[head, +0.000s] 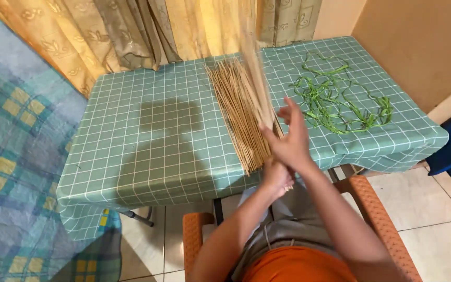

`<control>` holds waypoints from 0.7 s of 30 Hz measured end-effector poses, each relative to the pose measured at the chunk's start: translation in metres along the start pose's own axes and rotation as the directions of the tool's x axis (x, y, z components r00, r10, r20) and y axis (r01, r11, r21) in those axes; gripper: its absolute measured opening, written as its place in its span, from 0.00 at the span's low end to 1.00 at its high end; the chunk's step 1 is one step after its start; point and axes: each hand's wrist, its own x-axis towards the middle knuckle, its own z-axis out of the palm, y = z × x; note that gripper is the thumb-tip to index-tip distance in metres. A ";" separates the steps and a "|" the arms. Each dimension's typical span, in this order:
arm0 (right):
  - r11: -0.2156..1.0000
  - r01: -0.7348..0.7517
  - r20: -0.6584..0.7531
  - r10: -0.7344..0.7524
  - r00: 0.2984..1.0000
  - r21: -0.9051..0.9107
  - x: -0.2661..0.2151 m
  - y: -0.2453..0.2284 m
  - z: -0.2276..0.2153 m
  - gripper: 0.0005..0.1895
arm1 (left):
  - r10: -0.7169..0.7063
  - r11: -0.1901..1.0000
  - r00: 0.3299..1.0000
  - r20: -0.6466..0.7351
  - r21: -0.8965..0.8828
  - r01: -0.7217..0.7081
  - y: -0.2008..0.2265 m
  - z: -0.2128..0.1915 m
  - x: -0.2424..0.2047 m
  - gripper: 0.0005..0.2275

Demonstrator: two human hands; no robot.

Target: Organizing and tying thin bamboo sticks into bundles using flexible green strips.

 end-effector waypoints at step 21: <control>0.418 -0.723 0.548 0.472 0.690 0.550 0.056 0.032 0.036 0.22 | -0.055 0.968 0.868 0.494 -0.186 0.167 0.064 -0.046 -0.042 0.07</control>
